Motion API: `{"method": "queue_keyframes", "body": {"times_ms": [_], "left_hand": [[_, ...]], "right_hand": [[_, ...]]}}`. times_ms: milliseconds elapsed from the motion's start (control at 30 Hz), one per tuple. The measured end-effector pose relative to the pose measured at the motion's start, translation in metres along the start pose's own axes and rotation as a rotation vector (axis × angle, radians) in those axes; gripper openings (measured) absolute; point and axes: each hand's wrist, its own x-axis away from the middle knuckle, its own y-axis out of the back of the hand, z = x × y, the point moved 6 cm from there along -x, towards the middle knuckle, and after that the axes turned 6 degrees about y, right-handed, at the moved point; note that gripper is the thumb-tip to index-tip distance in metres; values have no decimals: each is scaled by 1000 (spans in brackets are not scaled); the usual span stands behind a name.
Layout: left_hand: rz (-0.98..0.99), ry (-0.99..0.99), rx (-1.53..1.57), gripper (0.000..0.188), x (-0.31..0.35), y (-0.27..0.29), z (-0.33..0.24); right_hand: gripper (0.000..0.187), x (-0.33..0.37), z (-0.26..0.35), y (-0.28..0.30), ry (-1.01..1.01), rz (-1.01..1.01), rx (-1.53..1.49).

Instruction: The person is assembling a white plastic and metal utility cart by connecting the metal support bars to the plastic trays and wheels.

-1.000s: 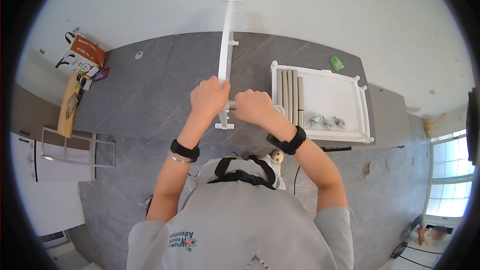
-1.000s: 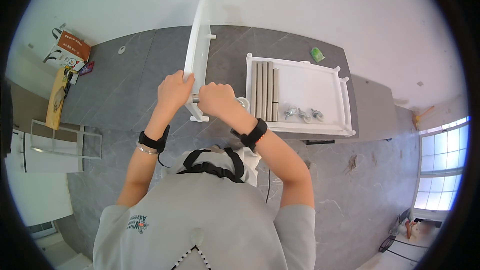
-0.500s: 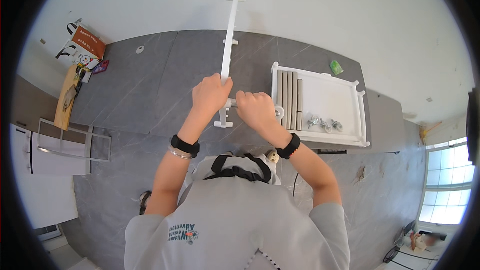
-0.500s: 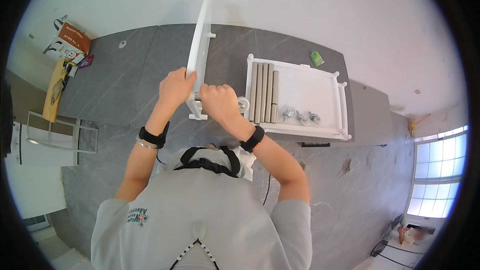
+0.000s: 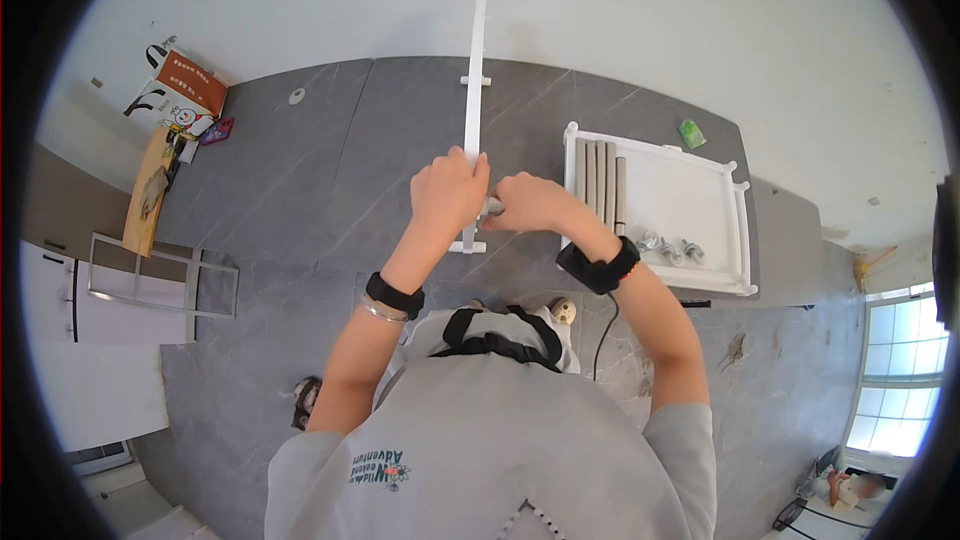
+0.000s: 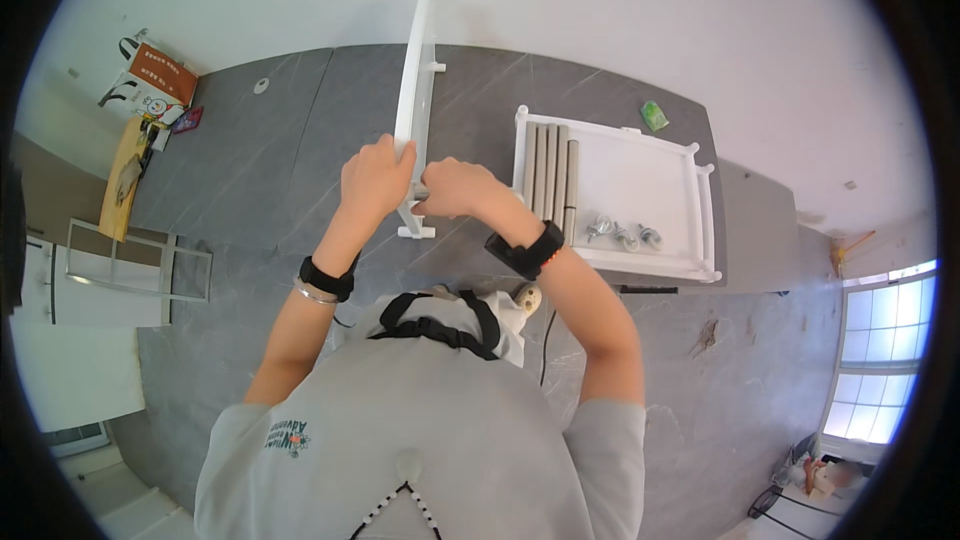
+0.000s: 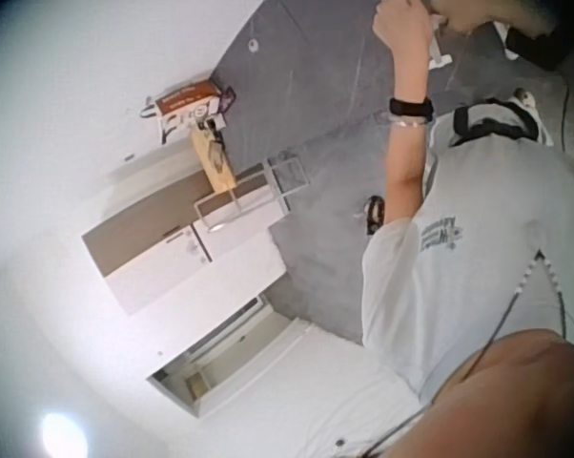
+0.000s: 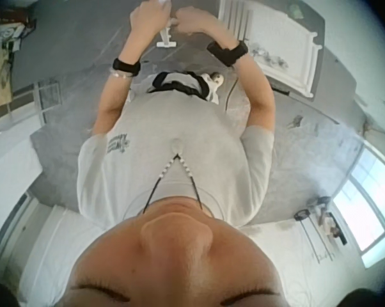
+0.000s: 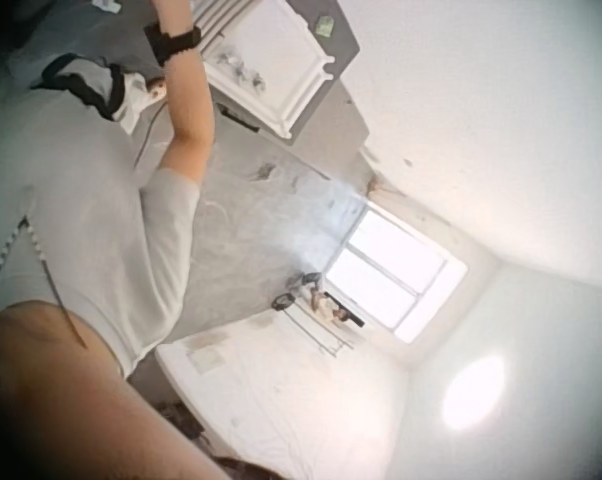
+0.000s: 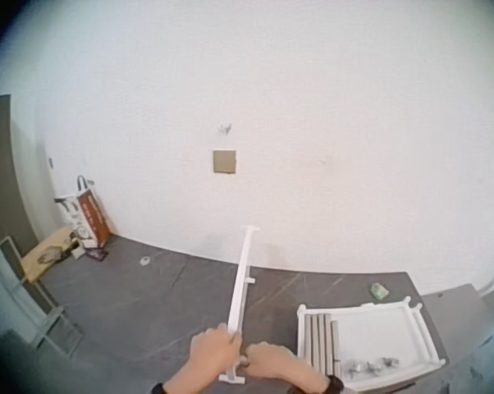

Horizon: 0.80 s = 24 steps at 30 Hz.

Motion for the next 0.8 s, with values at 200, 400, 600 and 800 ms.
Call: {"method": "queue_keyframes", "body": {"times_ms": [200,400,600,800], "left_hand": [[-12,16,68,39,-6,-3,9],[57,68,121,38,-6,0,16],[58,35,132,39,-4,-2,10],[54,-50,36,39,-7,-12,5]], "right_hand": [[29,2,2,-10,-52,188,-45],[16,13,17,-12,27,-247,260],[11,23,14,-19,151,-693,470],[14,22,11,13,184,-416,348]]}}
